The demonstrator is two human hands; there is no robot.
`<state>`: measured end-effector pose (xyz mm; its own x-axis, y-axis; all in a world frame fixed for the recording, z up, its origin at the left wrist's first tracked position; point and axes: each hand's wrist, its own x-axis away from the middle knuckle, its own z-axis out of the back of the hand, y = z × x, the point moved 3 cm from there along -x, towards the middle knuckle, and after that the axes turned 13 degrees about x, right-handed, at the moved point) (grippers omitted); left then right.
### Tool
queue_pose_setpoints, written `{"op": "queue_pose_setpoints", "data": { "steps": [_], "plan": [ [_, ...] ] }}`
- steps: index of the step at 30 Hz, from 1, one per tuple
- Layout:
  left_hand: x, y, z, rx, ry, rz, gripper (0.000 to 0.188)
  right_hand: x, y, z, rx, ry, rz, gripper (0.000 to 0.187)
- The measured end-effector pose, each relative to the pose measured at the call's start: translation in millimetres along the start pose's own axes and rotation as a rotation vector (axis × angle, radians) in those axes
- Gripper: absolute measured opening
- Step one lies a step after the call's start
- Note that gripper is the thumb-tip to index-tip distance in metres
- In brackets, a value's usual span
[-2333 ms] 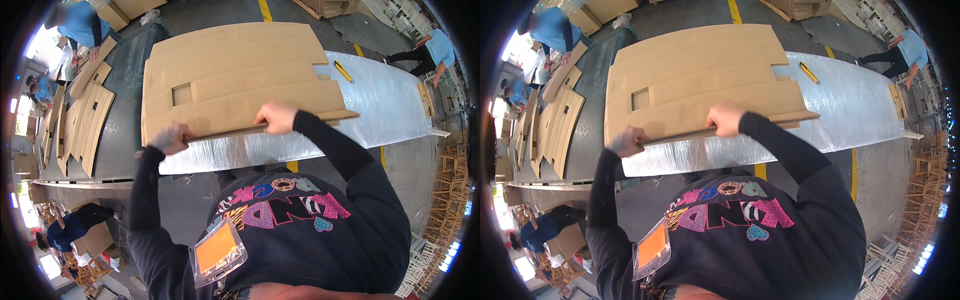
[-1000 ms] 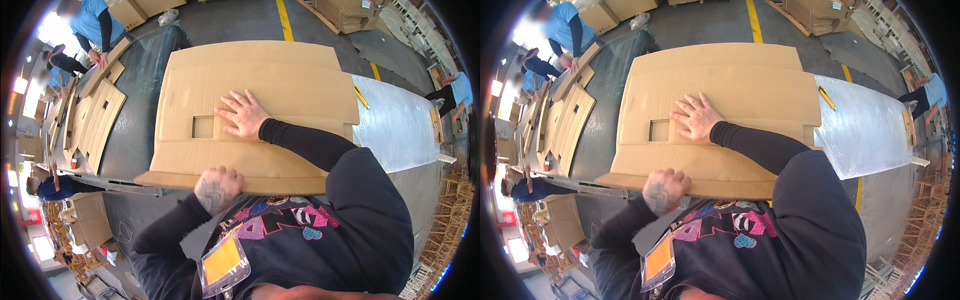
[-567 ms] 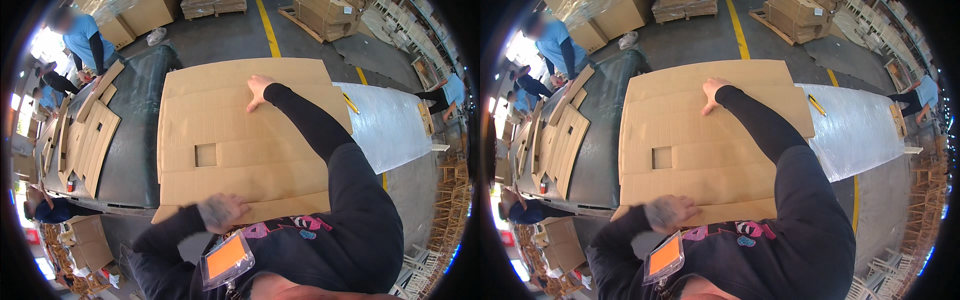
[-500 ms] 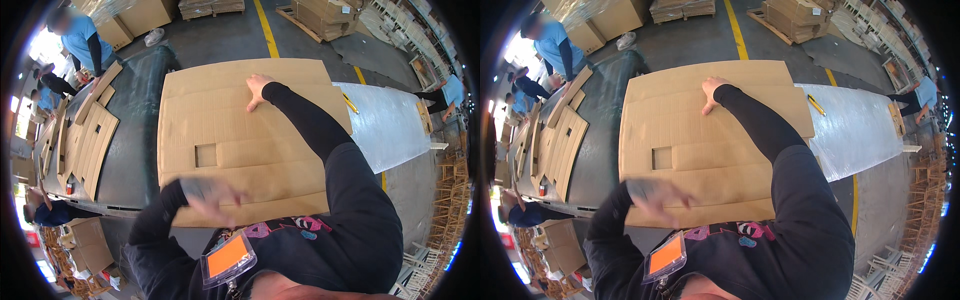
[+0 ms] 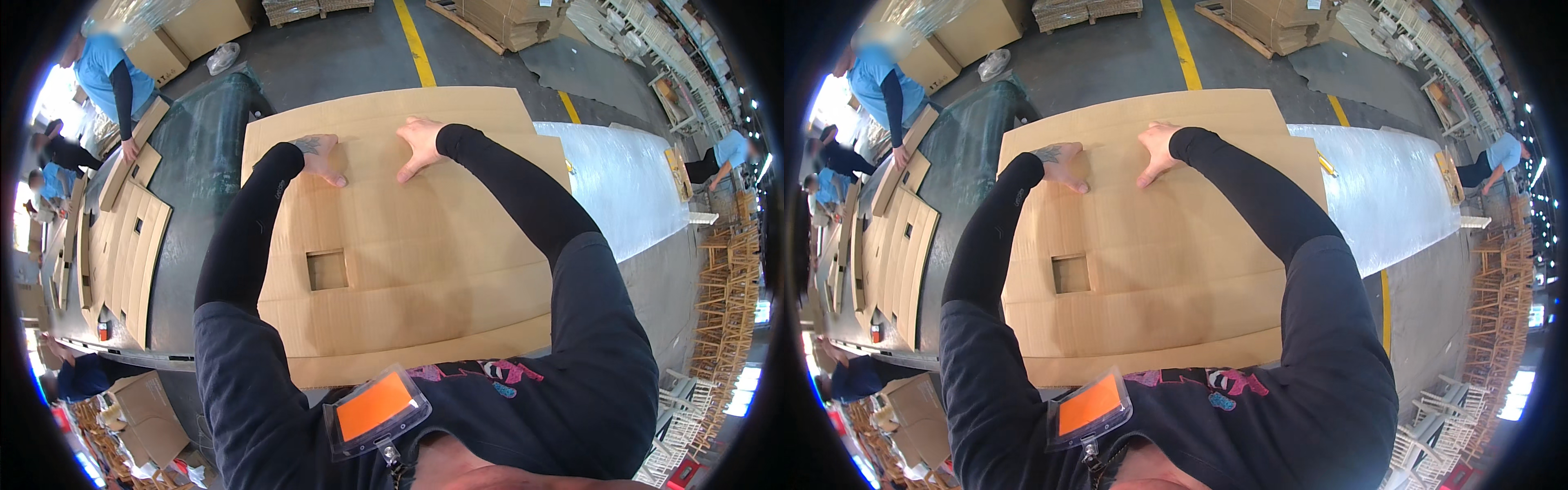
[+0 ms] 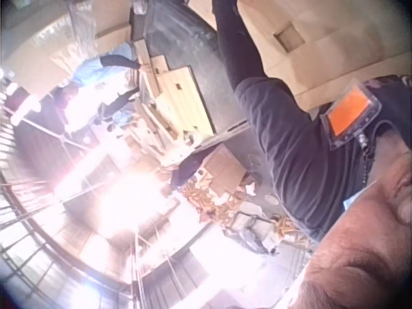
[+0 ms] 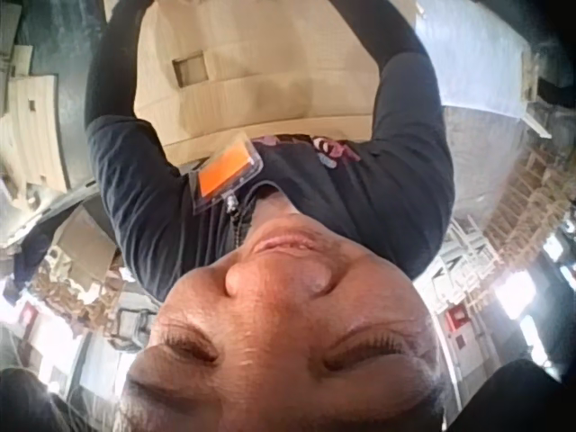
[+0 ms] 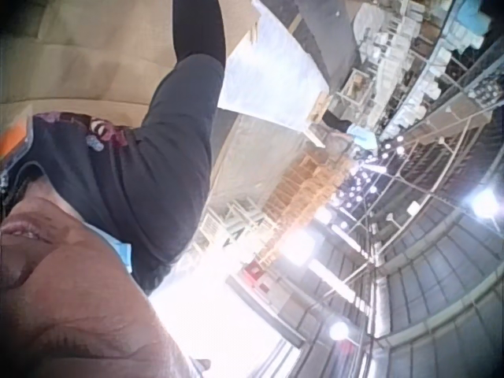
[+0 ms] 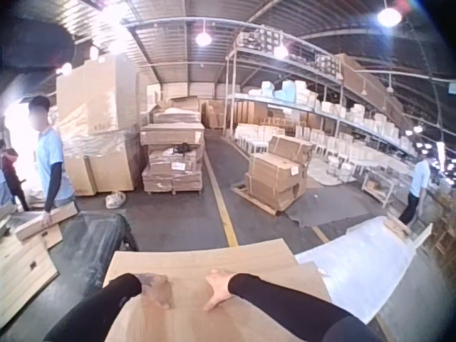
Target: The person folds flat cardboard pieces along pre-cut creases on a workbench, aligning edges and pressing folds to form box-like shapes. The person handles the cardboard by hand without visible tools, stacking completed pieces on the table.
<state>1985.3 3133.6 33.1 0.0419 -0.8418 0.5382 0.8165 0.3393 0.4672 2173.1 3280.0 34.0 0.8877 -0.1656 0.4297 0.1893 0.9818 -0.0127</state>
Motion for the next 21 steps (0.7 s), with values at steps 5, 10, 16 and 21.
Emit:
{"op": "queue_pose_setpoints", "data": {
  "steps": [5,10,16,21],
  "plan": [
    [-4,5,-3,0.045,0.097,-0.017,0.097,3,23,-7,-0.206,0.032,0.077,0.104],
    [-3,-13,3,0.099,0.189,0.015,0.095,-1,17,4,-0.109,-0.035,0.05,0.093],
    [-9,15,9,-0.065,0.071,0.045,0.089,4,25,6,-0.108,-0.054,-0.065,0.078],
    [10,12,-27,-0.225,0.43,0.093,0.076,22,-3,-8,-0.027,0.233,-0.191,0.072]
  ]
}}
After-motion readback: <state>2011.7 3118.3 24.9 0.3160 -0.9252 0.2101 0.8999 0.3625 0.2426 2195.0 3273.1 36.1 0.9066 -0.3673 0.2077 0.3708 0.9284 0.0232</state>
